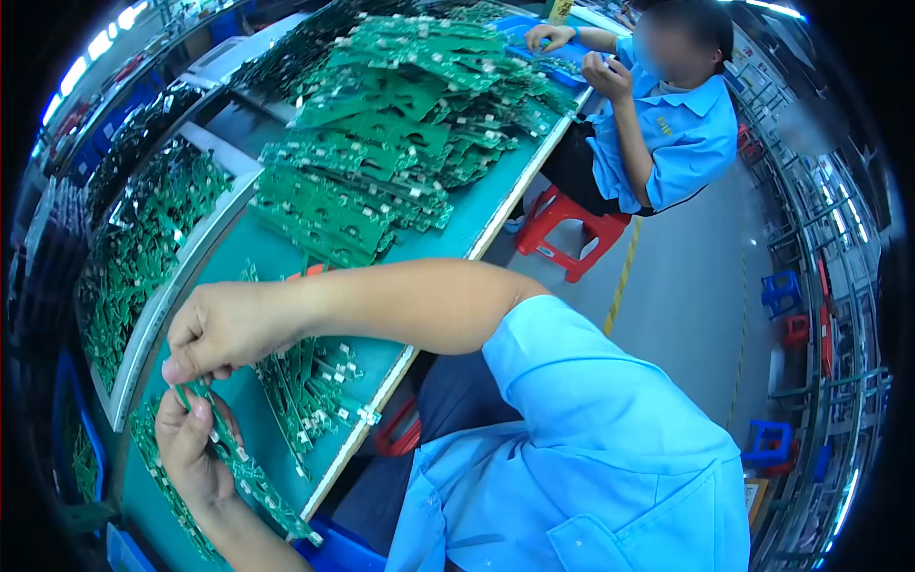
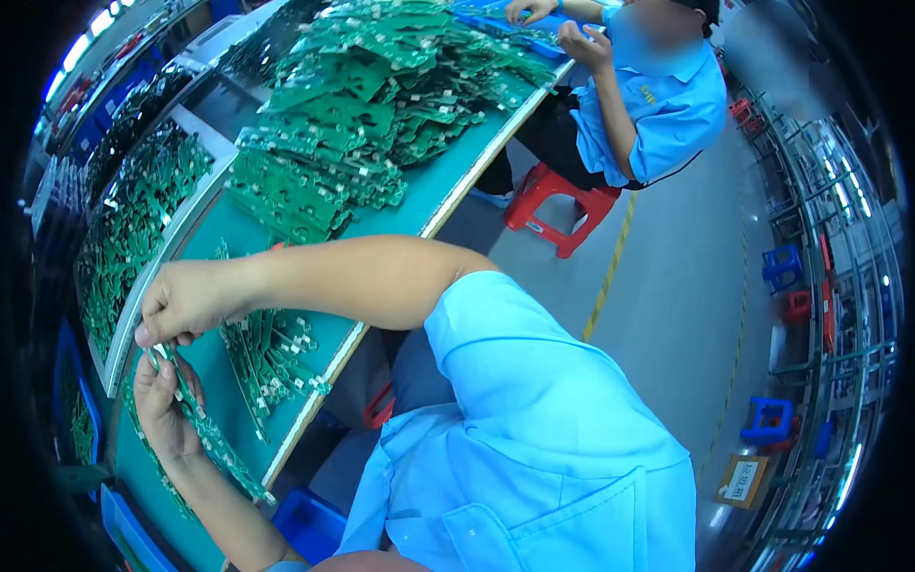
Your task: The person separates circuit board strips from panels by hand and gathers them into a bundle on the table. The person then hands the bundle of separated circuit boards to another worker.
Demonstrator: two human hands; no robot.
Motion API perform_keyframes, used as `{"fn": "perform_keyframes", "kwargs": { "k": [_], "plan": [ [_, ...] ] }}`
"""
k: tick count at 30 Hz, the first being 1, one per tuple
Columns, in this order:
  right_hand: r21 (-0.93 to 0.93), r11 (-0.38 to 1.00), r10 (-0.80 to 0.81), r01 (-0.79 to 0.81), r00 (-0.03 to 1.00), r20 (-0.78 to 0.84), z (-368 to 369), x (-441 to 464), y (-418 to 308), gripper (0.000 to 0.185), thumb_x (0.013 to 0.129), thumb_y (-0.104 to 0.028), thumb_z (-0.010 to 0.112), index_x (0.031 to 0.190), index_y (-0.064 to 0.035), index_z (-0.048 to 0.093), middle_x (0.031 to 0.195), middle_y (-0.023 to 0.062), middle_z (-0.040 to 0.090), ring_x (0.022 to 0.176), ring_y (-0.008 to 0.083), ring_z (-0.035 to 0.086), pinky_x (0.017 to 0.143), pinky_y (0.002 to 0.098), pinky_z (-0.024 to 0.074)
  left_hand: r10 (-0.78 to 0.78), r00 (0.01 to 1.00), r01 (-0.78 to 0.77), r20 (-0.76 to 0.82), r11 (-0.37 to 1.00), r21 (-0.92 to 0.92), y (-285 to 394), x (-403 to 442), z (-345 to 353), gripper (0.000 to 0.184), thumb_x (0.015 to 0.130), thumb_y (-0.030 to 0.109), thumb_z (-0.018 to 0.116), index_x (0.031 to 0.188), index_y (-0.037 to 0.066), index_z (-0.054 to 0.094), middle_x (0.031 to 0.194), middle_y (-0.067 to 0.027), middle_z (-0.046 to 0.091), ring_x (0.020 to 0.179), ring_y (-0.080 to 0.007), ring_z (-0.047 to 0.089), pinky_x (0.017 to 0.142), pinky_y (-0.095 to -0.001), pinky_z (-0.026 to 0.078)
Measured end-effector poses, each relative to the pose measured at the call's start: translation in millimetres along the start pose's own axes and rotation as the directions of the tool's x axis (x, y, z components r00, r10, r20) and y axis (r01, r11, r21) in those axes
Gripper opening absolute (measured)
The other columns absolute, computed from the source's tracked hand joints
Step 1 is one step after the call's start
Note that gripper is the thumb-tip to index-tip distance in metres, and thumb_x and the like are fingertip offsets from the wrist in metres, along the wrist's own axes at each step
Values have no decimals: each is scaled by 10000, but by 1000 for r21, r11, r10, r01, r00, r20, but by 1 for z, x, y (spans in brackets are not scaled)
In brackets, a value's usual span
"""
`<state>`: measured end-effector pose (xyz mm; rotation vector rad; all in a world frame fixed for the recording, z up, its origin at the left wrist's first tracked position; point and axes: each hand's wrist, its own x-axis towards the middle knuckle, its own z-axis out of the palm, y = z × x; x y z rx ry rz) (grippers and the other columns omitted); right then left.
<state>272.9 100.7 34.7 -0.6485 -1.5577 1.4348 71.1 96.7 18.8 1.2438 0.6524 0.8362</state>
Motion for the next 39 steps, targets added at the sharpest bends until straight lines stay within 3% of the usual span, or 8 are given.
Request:
{"fn": "perform_keyframes", "kwargs": {
  "k": [4, 12, 17, 21, 27, 33, 38, 39],
  "plan": [
    [15, 999, 51, -51, 998, -33, 2, -3, -13, 372, 859, -407, 638, 711, -66, 621, 596, -18, 531, 549, 43, 475, 463, 204, 357, -28, 999, 29, -33, 999, 15, 17, -2, 20, 453, 779, 241, 686, 1101, -38, 532, 771, -33, 577, 608, -109, 546, 452, -214, 431],
    [-555, 752, 341, -355, 930, -133, -52, 8, -14, 406, 864, -414, 620, 677, -57, 583, 604, -17, 518, 570, 54, 472, 507, 212, 373, -105, 993, 103, -48, 994, -43, 18, 5, 3, 182, 832, 241, 667, 802, 83, 582, 688, -12, 583, 572, -89, 523, 506, -216, 371],
    [-798, 566, -3, -206, 968, -252, -50, 9, -3, 422, 826, -381, 668, 1002, 1, 642, 864, 44, 625, 806, 100, 547, 706, 254, 457, 82, 951, -152, -297, 963, -222, 17, 13, -1, 158, 881, 224, 620, 826, 80, 584, 707, -17, 583, 599, -102, 534, 541, -235, 414],
    [-245, 944, 302, -223, 883, 360, -18, -4, -14, 465, 761, -333, 741, 1077, -18, 610, 870, 46, 616, 808, 104, 558, 698, 257, 458, 255, 845, -425, -470, 854, -301, 16, 18, -31, 176, 917, 224, 575, 839, 65, 572, 769, -42, 598, 729, -133, 559, 639, -261, 459],
    [-539, 842, 72, -9, 993, 96, -15, -1, -9, 260, 823, -279, 673, 836, -21, 644, 632, -12, 560, 582, 79, 486, 541, 255, 403, 300, 808, -522, -507, 764, -380, 23, 17, -38, 171, 910, 228, 585, 906, 57, 588, 815, -59, 620, 784, -167, 580, 723, -310, 481],
    [77, 979, -136, 187, 890, -435, -62, 0, -31, 200, 908, -221, 562, 779, -72, 593, 654, 4, 584, 521, 57, 488, 477, 184, 376, 332, 937, -339, -107, 795, -503, 31, 7, -41, 466, 901, 445, 529, 1064, 12, 582, 1137, -152, 578, 1052, -271, 539, 871, -398, 474],
    [216, 972, -73, 96, 991, -109, -85, 0, -26, 186, 892, -180, 569, 746, -71, 603, 645, 15, 597, 513, 55, 510, 464, 188, 392, 342, 860, -111, 378, 849, -517, 34, 12, -62, 689, 854, 632, 449, 1054, -19, 555, 1087, -143, 559, 981, -260, 554, 754, -352, 510],
    [168, 985, -33, 42, 998, -55, -75, 1, -23, 154, 873, -171, 600, 746, -83, 616, 652, 22, 606, 515, 56, 524, 434, 193, 391, 229, 939, -124, 255, 921, -368, 34, 7, -49, 673, 847, 625, 475, 999, -26, 555, 885, -112, 568, 761, -201, 586, 582, -301, 512]
  ]
}}
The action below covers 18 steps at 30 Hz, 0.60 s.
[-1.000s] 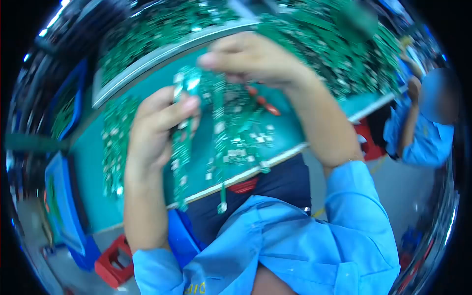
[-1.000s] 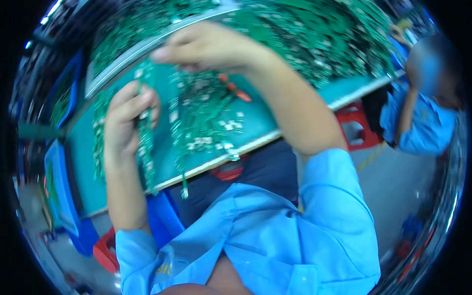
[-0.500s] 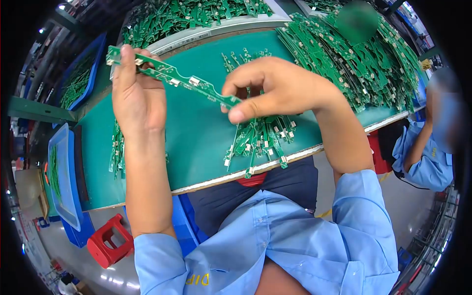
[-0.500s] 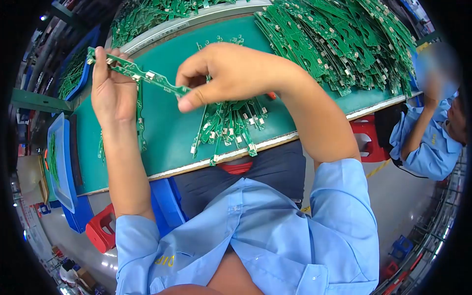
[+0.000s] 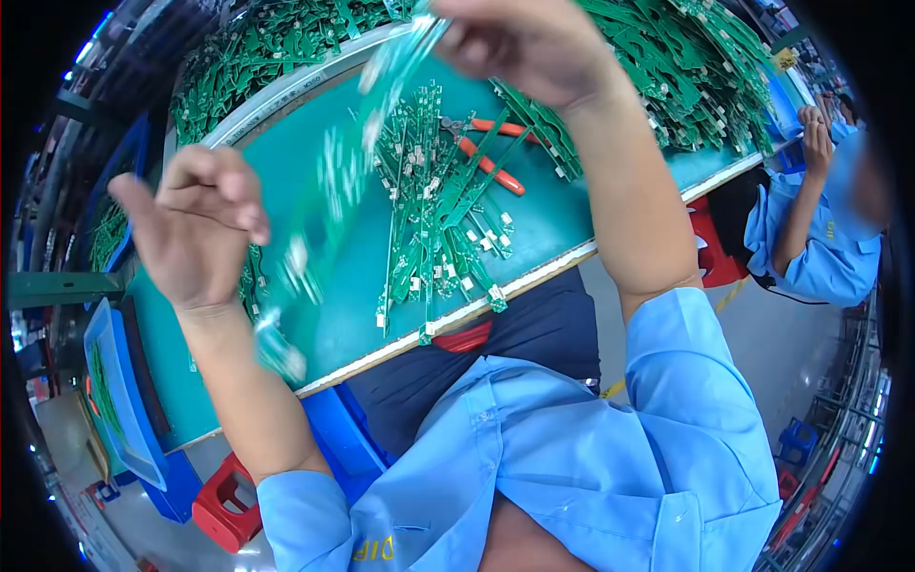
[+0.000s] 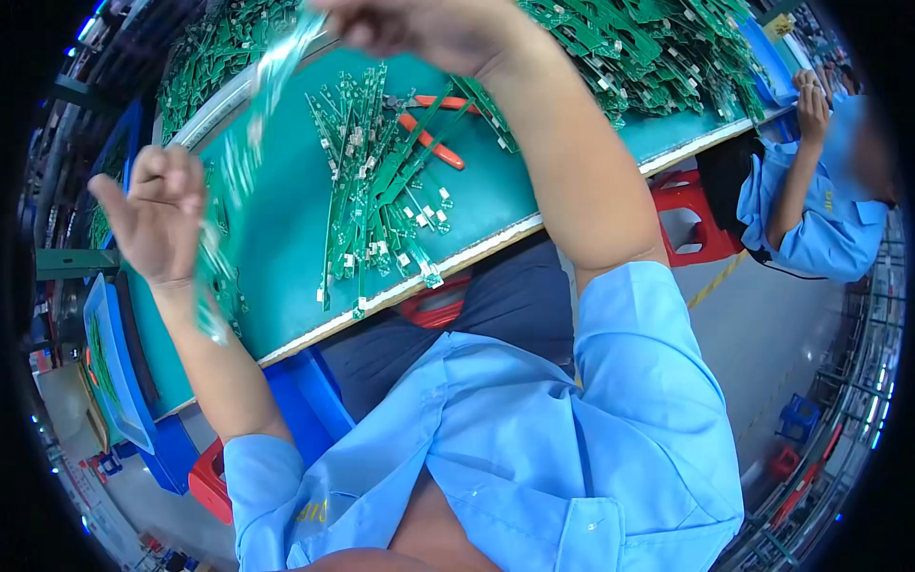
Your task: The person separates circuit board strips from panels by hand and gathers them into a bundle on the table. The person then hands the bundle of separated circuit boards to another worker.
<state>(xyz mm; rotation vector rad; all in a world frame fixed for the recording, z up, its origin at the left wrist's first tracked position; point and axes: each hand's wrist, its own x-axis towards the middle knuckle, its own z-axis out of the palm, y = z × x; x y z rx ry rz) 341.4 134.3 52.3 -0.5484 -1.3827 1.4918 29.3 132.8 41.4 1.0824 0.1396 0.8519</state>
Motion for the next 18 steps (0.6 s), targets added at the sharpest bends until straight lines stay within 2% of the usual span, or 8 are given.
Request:
{"fn": "perform_keyframes", "kwargs": {
  "k": [1, 2, 3, 5, 6, 9, 12, 18],
  "plan": [
    [-251, 965, 41, -75, 989, -139, 12, -11, 6, 238, 834, -287, 667, 848, -49, 665, 700, 4, 621, 596, 43, 535, 524, 181, 412, -35, 998, 40, -48, 991, 127, -8, 1, 10, 614, 857, 581, 501, 972, -20, 554, 827, -94, 559, 693, -179, 571, 536, -283, 497],
    [-365, 923, 108, -125, 992, -69, 39, -10, 4, 262, 835, -310, 661, 811, -49, 658, 686, 2, 617, 581, 40, 525, 510, 173, 406, -63, 993, 86, -98, 965, 248, -18, 3, 19, 556, 866, 537, 526, 945, -13, 554, 770, -75, 550, 625, -157, 555, 489, -265, 481],
    [-293, 936, 215, -197, 976, 29, 50, -10, 5, 253, 814, -318, 669, 758, -71, 666, 679, -25, 605, 613, 45, 516, 541, 192, 396, -85, 985, 135, -151, 922, 363, -26, 5, 27, 501, 875, 493, 552, 918, -6, 553, 712, -57, 541, 557, -136, 540, 443, -247, 465],
    [-295, 939, 227, -177, 963, 146, 54, -6, 18, 258, 819, -307, 662, 751, -58, 661, 687, -12, 605, 611, 49, 518, 536, 190, 391, -171, 946, 271, -275, 883, 383, -34, 6, 39, 302, 872, 307, 625, 863, 18, 536, 620, -10, 512, 489, -87, 502, 401, -208, 427],
    [-305, 932, 246, -196, 960, 132, 54, -6, 20, 260, 821, -305, 659, 752, -54, 660, 691, -8, 605, 613, 49, 519, 536, 189, 390, -217, 932, 309, -290, 894, 324, -33, 7, 42, 202, 845, 185, 661, 827, 38, 524, 633, 1, 517, 510, -63, 504, 389, -200, 417],
    [-303, 923, 278, -235, 955, 107, 54, -4, 23, 266, 827, -301, 652, 755, -45, 657, 698, 0, 605, 619, 51, 523, 534, 187, 388, -136, 940, 250, -312, 898, 362, -35, 11, 47, 189, 829, 162, 680, 810, 45, 533, 621, 19, 502, 509, -51, 473, 416, -197, 400],
    [-241, 932, 298, -269, 950, 91, 59, -4, 26, 299, 834, -333, 654, 766, -41, 662, 694, 5, 600, 624, 59, 527, 534, 190, 386, -168, 941, 266, -293, 903, 337, -39, 10, 43, 173, 827, 145, 684, 808, 45, 543, 617, 35, 491, 527, -39, 425, 477, -191, 367],
    [-342, 917, 256, -204, 960, 115, 56, -1, 36, 370, 831, -410, 664, 791, -43, 670, 691, 7, 590, 624, 63, 520, 547, 190, 388, -202, 918, 331, -340, 863, 382, -42, 9, 44, 148, 848, 159, 663, 780, 61, 576, 656, 46, 510, 569, -28, 418, 523, -186, 349]
  ]
}}
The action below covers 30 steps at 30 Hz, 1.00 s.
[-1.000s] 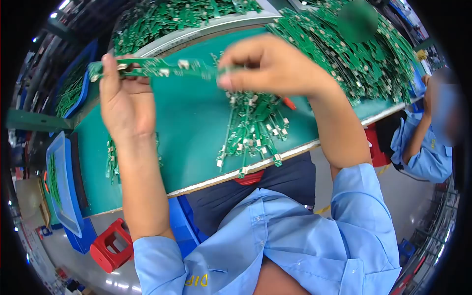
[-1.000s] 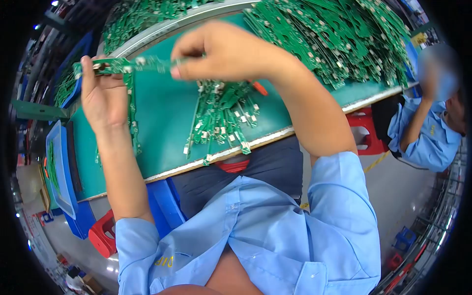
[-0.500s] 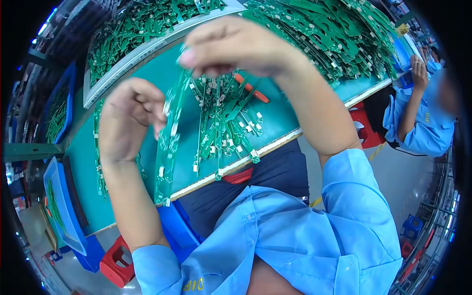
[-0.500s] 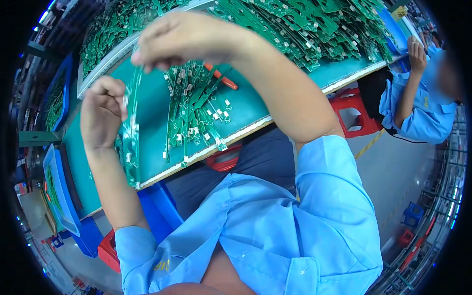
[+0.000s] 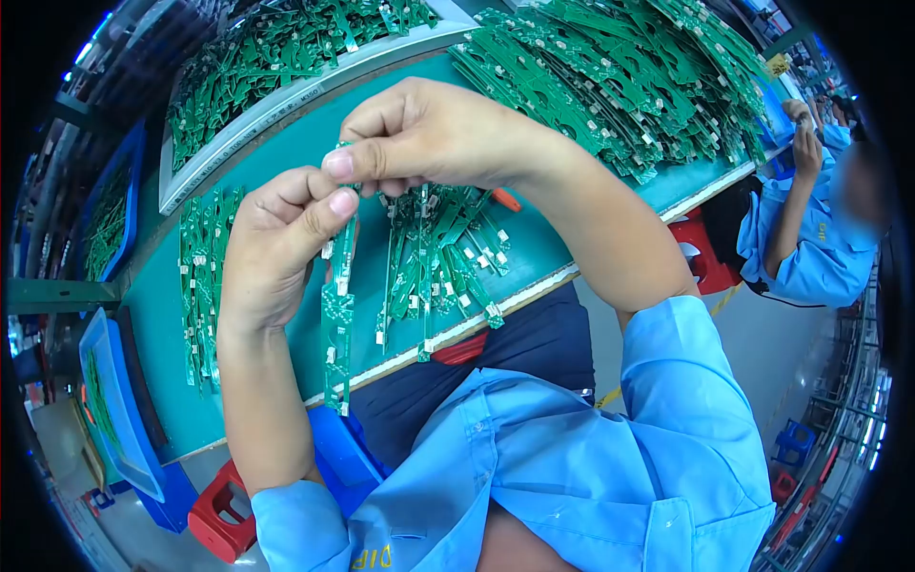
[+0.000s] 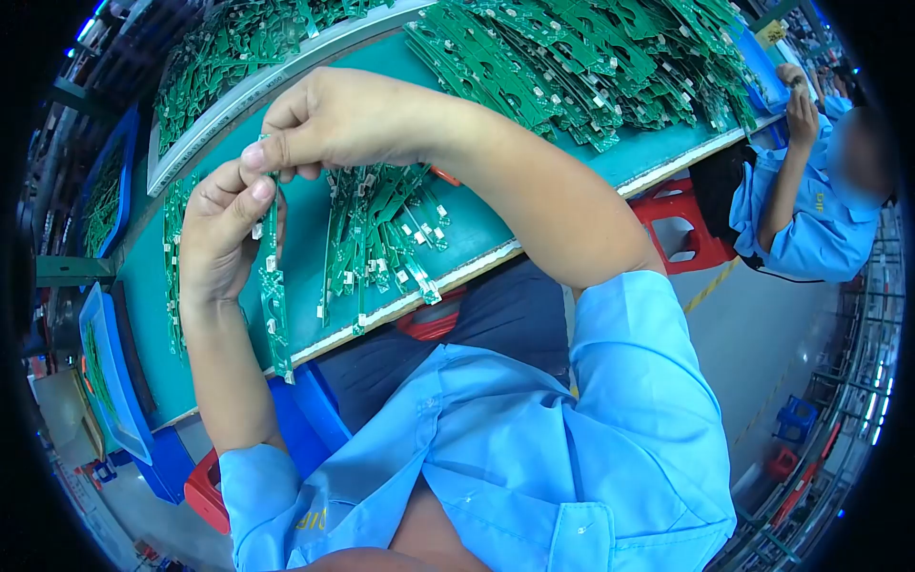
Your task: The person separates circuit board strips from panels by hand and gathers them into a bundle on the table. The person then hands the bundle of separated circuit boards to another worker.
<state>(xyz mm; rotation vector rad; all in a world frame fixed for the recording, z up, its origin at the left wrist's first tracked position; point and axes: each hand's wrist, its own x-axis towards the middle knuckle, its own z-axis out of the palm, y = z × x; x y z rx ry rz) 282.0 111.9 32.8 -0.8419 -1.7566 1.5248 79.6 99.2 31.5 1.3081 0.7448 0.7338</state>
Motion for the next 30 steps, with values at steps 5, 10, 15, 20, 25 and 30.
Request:
{"fn": "perform_keyframes", "kwargs": {
  "k": [5, 10, 15, 20, 25, 30],
  "plan": [
    [174, 984, -33, 35, 999, -9, 5, -2, -3, 340, 850, -386, 650, 757, -59, 650, 664, -12, 573, 581, 42, 492, 529, 175, 372, 59, 996, -46, 67, 982, -182, -6, -1, -2, 136, 855, 172, 657, 800, 62, 598, 683, 49, 526, 618, -29, 432, 552, -172, 312],
    [-26, 998, 48, -51, 994, -98, -17, -4, -2, 353, 888, -392, 594, 724, -80, 586, 623, -44, 505, 541, 27, 441, 482, 167, 345, 33, 999, -23, 41, 974, -226, 1, 1, -7, 191, 865, 222, 635, 840, 37, 594, 656, -41, 556, 504, -103, 500, 420, -241, 355],
    [-253, 951, 135, -175, 977, -167, -50, -4, 0, 431, 840, -455, 626, 629, -86, 555, 532, -53, 439, 490, 32, 377, 440, 201, 264, 36, 995, -40, -91, 999, -34, -1, 6, -10, 241, 830, 261, 675, 790, 37, 599, 612, -18, 561, 505, -85, 498, 433, -213, 352],
    [-484, 790, 189, -378, 899, -394, -56, 6, 13, 431, 822, -452, 642, 747, -28, 626, 588, -5, 521, 539, 80, 467, 498, 240, 361, 18, 997, -14, -77, 998, 61, -6, 9, -10, 266, 825, 310, 684, 790, 59, 604, 600, 3, 552, 467, -79, 478, 446, -208, 329],
    [-595, 724, -3, -348, 862, -507, -68, 4, 23, 443, 827, -417, 634, 919, 16, 659, 705, 75, 617, 674, 165, 574, 647, 311, 455, 56, 968, 20, -243, 954, 300, 23, -4, -26, 262, 826, 311, 683, 785, 66, 603, 607, 8, 542, 497, -69, 486, 449, -205, 347],
    [-661, 675, -28, -330, 883, -469, -74, -7, 10, 372, 838, -373, 630, 923, -11, 659, 698, 51, 608, 666, 140, 556, 623, 297, 444, 197, 882, 194, -428, 676, 711, 37, -14, -80, 293, 818, 314, 682, 773, 29, 633, 659, 30, 550, 581, -86, 478, 526, -255, 380]
  ]
}}
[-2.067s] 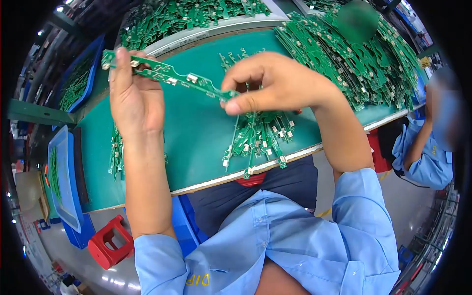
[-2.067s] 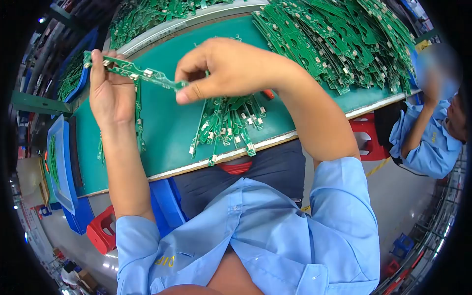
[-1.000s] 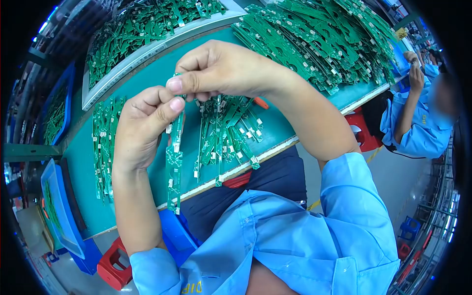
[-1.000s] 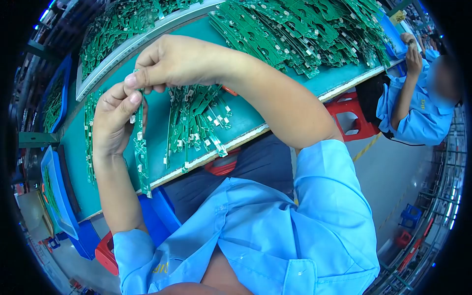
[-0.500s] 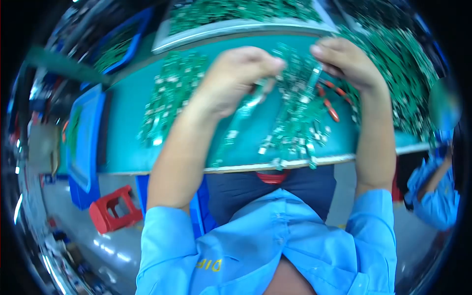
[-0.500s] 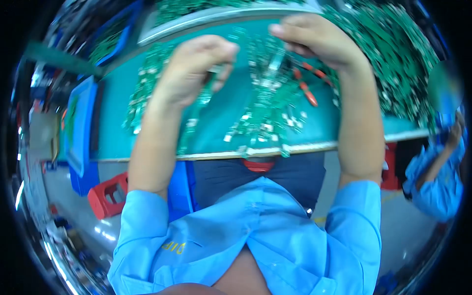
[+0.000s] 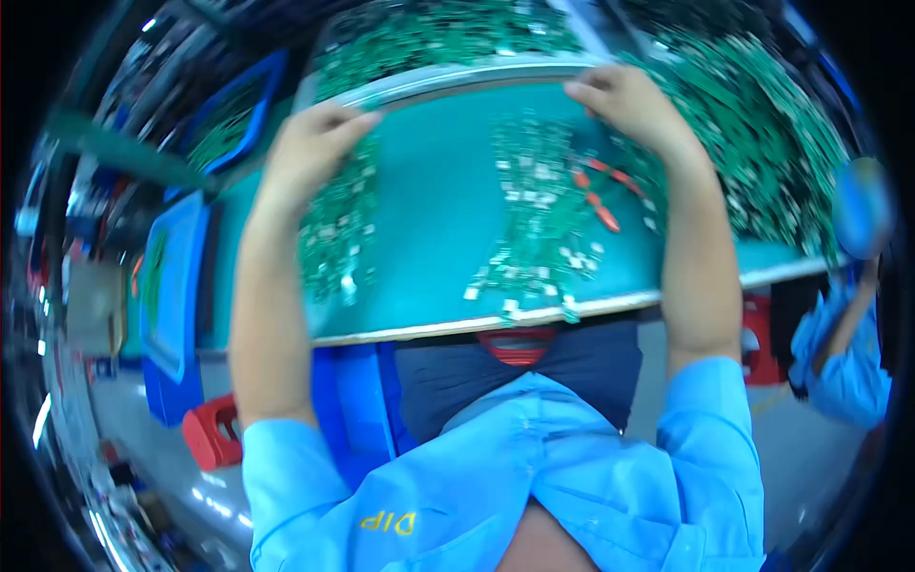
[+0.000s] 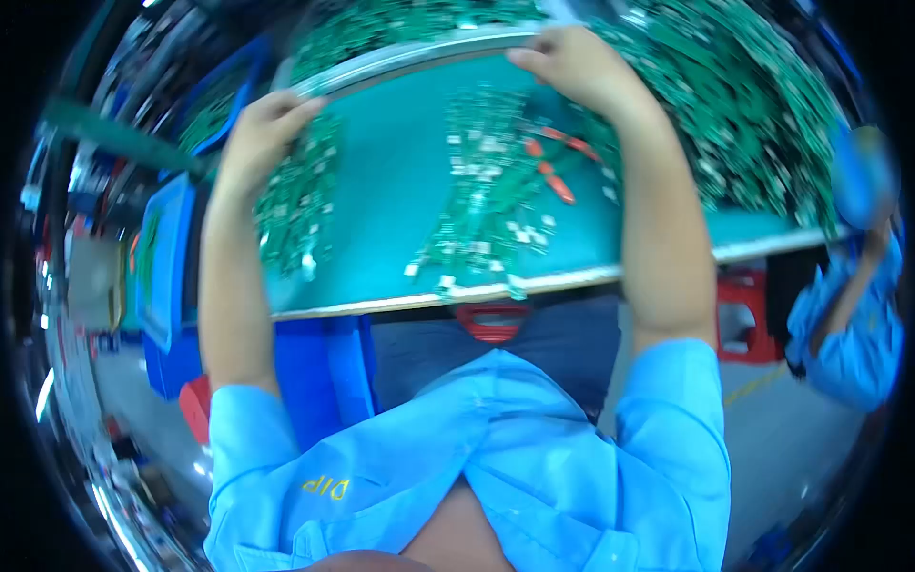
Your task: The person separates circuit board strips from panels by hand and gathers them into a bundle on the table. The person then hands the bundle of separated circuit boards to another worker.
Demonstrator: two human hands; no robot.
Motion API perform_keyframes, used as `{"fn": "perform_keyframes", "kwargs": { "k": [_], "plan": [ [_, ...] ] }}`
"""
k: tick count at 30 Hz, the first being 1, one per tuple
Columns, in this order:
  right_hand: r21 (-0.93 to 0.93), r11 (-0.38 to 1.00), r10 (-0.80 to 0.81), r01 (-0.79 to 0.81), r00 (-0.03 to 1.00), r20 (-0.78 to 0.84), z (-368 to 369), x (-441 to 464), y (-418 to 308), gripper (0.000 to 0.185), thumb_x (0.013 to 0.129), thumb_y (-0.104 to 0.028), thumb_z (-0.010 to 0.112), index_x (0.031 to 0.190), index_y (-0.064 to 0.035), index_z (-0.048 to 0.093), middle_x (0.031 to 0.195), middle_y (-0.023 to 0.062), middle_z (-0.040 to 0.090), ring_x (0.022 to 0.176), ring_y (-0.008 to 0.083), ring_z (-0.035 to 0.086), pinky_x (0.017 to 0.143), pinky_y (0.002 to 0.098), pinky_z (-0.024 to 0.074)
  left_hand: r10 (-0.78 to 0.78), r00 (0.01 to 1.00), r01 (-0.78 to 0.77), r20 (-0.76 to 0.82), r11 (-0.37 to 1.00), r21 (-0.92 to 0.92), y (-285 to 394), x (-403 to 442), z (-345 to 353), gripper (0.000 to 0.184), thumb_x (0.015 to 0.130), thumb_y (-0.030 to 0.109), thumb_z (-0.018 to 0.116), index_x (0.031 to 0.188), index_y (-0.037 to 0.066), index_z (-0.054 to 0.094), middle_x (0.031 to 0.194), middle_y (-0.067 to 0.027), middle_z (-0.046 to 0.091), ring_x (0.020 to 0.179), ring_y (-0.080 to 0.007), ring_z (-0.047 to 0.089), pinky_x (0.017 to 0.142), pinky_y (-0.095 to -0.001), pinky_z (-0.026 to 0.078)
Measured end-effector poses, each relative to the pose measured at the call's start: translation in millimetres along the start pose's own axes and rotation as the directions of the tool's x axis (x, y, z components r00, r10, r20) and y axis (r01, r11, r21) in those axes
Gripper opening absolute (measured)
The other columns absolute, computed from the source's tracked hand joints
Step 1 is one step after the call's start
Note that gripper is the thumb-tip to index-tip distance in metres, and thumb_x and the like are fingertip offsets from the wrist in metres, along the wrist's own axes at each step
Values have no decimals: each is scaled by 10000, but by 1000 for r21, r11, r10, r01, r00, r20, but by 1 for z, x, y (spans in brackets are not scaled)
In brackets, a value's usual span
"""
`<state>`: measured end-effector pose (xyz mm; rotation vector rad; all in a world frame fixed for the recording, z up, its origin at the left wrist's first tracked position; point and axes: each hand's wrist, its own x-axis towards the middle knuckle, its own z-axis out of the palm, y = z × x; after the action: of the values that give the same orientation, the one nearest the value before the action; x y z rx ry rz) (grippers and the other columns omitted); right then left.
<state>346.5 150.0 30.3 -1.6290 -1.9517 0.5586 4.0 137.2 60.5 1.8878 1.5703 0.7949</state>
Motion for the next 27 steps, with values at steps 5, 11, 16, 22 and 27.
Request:
{"fn": "perform_keyframes", "kwargs": {
  "k": [5, 11, 16, 22, 27],
  "plan": [
    [-95, 984, 113, -151, 939, -325, -60, -16, 13, 153, 844, -230, 645, 847, -78, 630, 701, 33, 616, 584, 92, 545, 505, 232, 407, 54, 996, -4, -72, 823, 568, -40, -1, -5, 322, 818, 289, 652, 867, -27, 615, 756, -133, 607, 639, -197, 582, 620, -335, 451],
    [-420, 822, 296, -384, 919, -261, -41, -7, 33, 496, 723, -242, 729, 1173, -87, 589, 1110, 125, 630, 1032, 287, 599, 856, 393, 471, 144, 989, -148, 33, 964, 223, 5, -3, 44, 311, 828, 299, 645, 936, 8, 624, 867, -138, 651, 786, -240, 615, 707, -349, 477],
    [-518, 775, 315, -362, 932, -180, -29, -3, 31, 523, 700, -232, 748, 1176, -89, 586, 1097, 139, 631, 1029, 302, 598, 859, 403, 471, 212, 962, -218, 173, 976, 22, 36, -7, 92, 277, 845, 280, 638, 910, 11, 631, 753, -92, 627, 690, -154, 588, 625, -304, 466],
    [-109, 972, 182, -208, 960, -212, -40, -6, 32, 431, 744, -178, 702, 1122, -10, 584, 903, 92, 654, 798, 173, 613, 706, 307, 474, 87, 984, -19, 155, 917, -398, 16, -11, 98, 182, 898, 215, 591, 935, 37, 607, 821, -36, 621, 734, -103, 587, 606, -245, 456],
    [627, 777, -39, 54, 999, -37, -9, -21, -36, 358, 781, -176, 694, 1072, -12, 564, 846, -4, 610, 674, 23, 535, 526, 183, 391, 216, 957, -12, 194, 695, -719, 37, -29, 93, 300, 888, 191, 608, 1116, 16, 523, 956, -78, 602, 780, -129, 586, 631, -253, 475]
  ]
}}
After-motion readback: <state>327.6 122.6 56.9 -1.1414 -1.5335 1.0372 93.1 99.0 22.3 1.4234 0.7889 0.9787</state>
